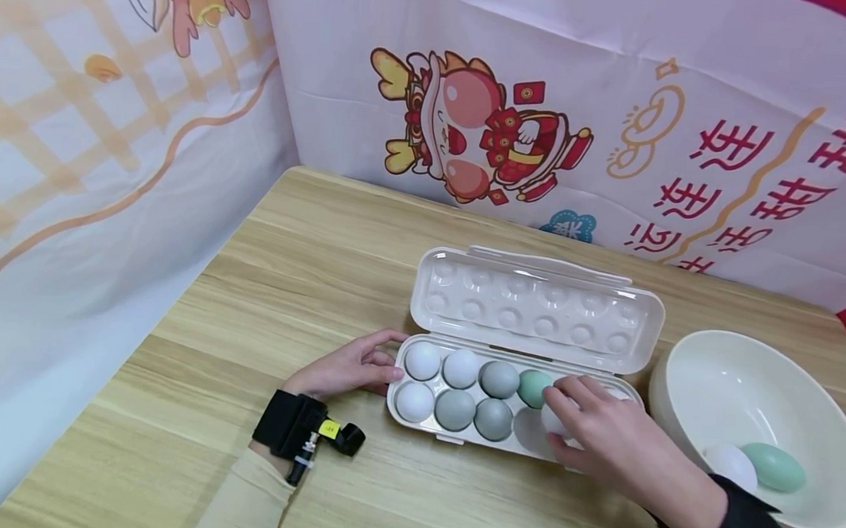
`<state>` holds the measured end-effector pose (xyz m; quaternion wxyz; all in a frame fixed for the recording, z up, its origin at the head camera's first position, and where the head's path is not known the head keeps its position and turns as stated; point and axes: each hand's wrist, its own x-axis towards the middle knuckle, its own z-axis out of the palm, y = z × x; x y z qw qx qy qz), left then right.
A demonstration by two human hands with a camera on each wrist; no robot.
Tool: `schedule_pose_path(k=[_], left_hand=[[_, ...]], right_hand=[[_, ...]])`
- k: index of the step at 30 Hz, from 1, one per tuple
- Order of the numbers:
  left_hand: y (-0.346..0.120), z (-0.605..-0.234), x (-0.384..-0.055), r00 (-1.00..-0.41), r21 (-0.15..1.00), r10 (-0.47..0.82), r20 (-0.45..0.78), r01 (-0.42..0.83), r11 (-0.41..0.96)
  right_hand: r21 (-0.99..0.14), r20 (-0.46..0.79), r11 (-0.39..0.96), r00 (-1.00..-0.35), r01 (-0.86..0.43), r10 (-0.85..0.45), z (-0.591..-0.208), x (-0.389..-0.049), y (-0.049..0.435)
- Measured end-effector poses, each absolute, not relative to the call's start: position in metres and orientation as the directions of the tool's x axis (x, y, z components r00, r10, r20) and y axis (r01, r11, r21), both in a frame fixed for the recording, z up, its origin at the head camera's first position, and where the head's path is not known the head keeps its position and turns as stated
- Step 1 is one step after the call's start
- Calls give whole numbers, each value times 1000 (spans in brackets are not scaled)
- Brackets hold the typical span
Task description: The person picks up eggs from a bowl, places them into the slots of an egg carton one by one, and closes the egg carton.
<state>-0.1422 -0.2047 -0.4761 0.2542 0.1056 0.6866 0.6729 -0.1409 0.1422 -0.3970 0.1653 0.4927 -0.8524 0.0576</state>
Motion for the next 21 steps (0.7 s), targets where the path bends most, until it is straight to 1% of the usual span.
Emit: schedule_pose_path(k=[2, 9, 21], left_hand=[[-205, -476, -142, -849, 977, 486, -209, -199, 72], [-204, -476, -142, -849, 977, 484, -210, -198, 77], [-205, -476, -143, -847, 978, 491, -203, -196, 65]], right_hand=[[54, 343, 501, -455, -864, -822, -401, -140, 140], [49, 369, 456, -408, -889, -835, -410, -140, 134], [50, 318, 433, -397, -900, -861, -416, -136, 135]])
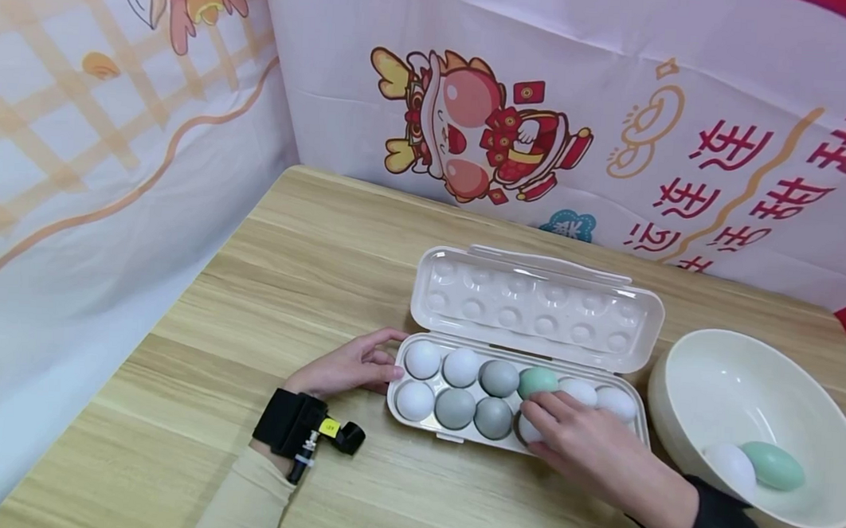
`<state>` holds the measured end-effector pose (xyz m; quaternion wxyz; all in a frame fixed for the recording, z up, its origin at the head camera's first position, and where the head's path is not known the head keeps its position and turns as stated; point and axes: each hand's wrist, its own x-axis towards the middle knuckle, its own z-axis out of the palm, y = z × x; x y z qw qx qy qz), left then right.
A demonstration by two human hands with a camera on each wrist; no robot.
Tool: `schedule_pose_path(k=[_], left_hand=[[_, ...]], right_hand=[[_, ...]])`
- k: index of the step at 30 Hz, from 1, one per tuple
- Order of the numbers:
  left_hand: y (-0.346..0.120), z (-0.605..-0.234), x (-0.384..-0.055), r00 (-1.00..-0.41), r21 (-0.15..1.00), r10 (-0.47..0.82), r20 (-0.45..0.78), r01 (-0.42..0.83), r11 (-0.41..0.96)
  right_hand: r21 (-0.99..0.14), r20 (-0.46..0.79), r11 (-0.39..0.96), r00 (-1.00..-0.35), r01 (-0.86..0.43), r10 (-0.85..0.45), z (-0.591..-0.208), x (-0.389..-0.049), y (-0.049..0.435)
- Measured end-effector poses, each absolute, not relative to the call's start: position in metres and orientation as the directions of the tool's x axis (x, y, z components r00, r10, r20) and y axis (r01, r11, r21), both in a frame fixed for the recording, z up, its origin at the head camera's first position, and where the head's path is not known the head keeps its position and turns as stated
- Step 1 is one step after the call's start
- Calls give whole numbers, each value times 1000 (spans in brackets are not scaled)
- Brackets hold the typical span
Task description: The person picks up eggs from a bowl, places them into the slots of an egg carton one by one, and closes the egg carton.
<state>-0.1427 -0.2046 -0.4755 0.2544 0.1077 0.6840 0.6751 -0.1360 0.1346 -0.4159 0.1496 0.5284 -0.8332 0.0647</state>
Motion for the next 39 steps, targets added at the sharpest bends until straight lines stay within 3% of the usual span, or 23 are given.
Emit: schedule_pose_path(k=[18, 39], left_hand=[[-204, -476, -144, -842, 978, 500, -204, -199, 62], [-203, -475, -143, -847, 977, 490, -205, -206, 54]], right_hand=[[-1, 195, 278, -273, -960, -942, -412, -147, 136], [15, 245, 292, -280, -956, -928, -394, -146, 153]])
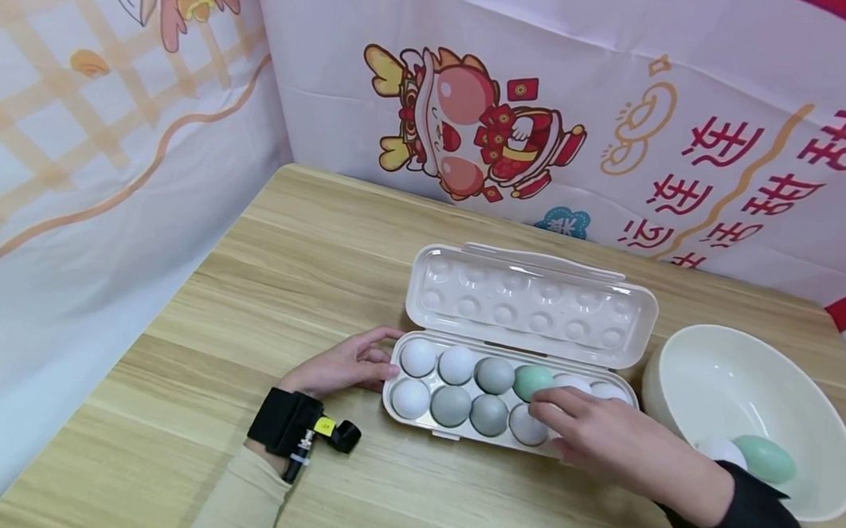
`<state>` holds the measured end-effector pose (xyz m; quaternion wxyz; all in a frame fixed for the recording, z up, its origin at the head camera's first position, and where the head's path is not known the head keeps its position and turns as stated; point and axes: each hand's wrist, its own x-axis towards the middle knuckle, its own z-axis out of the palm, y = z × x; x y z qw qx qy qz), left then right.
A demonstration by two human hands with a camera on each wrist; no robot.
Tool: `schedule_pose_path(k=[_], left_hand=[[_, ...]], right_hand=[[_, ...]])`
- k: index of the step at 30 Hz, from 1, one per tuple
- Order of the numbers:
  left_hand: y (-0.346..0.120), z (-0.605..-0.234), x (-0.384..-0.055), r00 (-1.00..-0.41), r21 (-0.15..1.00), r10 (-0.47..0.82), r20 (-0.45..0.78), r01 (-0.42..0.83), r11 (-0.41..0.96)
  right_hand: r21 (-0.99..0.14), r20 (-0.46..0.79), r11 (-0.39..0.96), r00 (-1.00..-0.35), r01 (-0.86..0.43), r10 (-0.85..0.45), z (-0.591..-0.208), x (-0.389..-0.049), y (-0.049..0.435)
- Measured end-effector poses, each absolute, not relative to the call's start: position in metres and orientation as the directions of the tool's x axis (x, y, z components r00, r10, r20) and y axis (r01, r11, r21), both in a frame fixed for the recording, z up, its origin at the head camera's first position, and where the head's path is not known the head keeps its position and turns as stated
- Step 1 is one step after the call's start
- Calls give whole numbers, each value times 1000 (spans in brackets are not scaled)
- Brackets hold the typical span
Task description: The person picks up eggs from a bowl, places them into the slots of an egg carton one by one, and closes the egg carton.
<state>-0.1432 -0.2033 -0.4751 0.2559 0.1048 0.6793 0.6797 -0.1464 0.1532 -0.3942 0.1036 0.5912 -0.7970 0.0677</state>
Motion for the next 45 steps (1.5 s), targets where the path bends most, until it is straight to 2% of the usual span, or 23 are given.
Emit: schedule_pose_path(k=[14, 28, 31, 38, 45], left_hand=[[-202, -474, -143, -848, 978, 490, -202, -198, 62], [-202, -474, -143, -847, 979, 494, -198, -192, 64], [-203, -474, -143, -846, 978, 493, -203, -196, 67], [-203, -475, -144, -846, 976, 489, -213, -205, 70], [-204, -475, -143, -850, 977, 484, -210, -203, 67]], right_hand=[[51, 262, 339, -315, -940, -912, -379, -151, 183], [82, 243, 448, -418, -890, -875, -367, -156, 217], [92, 242, 454, -422, -886, -874, -369, -158, 222], [156, 330, 462, -395, -873, -858, -369, -163, 232], [155, 296, 512, -455, -845, -840, -369, -167, 247]])
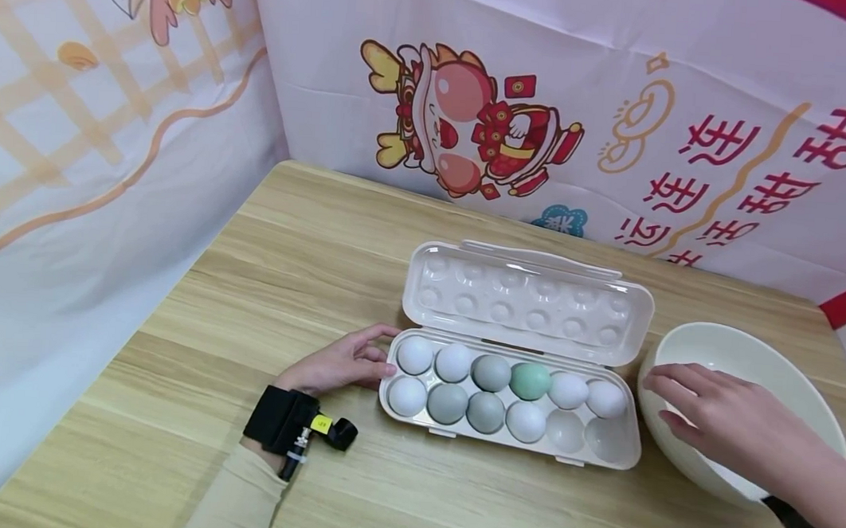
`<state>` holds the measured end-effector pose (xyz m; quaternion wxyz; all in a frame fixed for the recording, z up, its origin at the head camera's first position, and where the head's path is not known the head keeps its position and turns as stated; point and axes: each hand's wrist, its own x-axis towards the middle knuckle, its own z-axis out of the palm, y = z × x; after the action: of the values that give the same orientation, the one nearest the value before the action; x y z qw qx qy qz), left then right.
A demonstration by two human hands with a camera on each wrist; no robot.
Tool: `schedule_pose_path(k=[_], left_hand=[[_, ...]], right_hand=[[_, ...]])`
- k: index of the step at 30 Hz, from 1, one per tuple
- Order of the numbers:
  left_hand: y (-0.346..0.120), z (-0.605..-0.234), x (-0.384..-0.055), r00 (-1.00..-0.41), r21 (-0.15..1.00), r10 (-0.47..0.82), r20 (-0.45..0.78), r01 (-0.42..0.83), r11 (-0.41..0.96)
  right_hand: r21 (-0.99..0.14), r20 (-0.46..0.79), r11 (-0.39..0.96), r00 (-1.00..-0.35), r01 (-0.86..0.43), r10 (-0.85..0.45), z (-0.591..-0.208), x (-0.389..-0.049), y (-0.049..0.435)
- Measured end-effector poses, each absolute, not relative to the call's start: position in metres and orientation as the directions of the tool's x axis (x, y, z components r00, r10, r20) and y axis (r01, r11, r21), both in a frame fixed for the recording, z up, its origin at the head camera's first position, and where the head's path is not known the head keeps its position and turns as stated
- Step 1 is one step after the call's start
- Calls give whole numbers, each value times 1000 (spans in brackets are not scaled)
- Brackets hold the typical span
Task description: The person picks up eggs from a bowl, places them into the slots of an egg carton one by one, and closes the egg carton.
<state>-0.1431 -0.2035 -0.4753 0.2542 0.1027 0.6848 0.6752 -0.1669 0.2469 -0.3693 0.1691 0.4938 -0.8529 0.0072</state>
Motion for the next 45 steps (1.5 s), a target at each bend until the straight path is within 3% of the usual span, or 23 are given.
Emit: schedule_pose_path(k=[6, 12, 16, 26, 35, 45], left_hand=[[-204, -474, -143, -850, 978, 485, -206, -192, 79], [-204, -473, -143, -849, 980, 490, -196, -186, 70], [-204, -473, -143, -848, 980, 491, -197, -183, 77], [-205, -475, -143, -849, 981, 493, -192, -180, 73], [-205, -476, -143, -852, 982, 487, -189, -175, 75], [-205, -475, -143, -853, 981, 484, -193, -173, 86]], right_hand=[[124, 194, 559, -533, -820, -824, -371, -172, 259], [80, -92, 728, -732, -681, -675, -376, -180, 275], [59, -284, 822, -798, -567, -531, -383, -185, 285], [-41, -411, 870, -785, -492, -463, -394, -196, 309], [-59, -458, 877, -768, -477, -449, -396, -202, 320], [-173, -550, 878, -696, -446, -462, -396, -199, 315]])
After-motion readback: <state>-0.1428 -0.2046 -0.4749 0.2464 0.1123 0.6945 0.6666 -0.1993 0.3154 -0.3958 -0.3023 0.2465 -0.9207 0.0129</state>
